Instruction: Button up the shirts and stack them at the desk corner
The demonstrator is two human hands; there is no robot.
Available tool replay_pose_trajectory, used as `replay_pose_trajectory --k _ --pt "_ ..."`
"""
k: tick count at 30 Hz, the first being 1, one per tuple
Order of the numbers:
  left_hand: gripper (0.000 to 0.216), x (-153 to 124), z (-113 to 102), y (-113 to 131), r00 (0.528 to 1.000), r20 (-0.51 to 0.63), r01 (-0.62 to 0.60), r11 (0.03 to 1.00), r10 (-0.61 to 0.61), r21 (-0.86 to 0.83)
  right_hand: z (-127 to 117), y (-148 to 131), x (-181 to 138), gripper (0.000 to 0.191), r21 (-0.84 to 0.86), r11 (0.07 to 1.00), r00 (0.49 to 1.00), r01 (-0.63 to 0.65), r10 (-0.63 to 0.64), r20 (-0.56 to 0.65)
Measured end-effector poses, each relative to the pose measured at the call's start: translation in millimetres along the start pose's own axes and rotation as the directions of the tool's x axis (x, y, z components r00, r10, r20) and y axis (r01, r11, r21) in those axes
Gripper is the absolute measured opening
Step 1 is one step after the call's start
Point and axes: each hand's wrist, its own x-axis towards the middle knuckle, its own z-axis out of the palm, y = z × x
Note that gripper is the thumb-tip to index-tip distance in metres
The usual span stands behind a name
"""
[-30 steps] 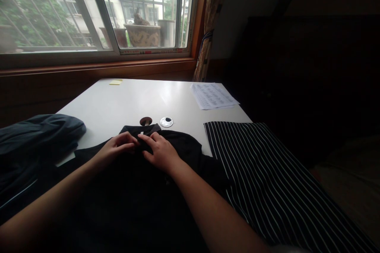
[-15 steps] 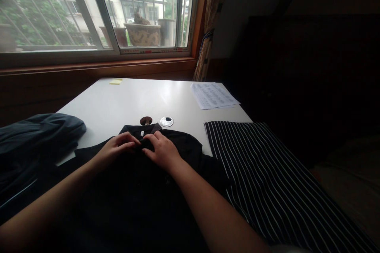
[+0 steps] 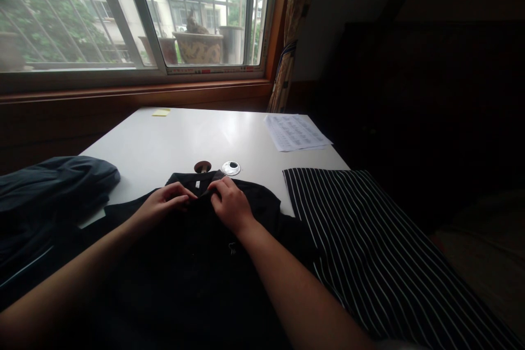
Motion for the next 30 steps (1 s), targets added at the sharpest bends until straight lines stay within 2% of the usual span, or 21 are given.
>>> replay_pose_trajectory --k 30 --pt "0.028 -0.2 1.7 2.7 1.000 0.003 -0.005 0.999 0.005 0.033 -1.8 -0.3 1.3 0.019 0.004 1.000 0.993 -0.015 0.016 -0.116"
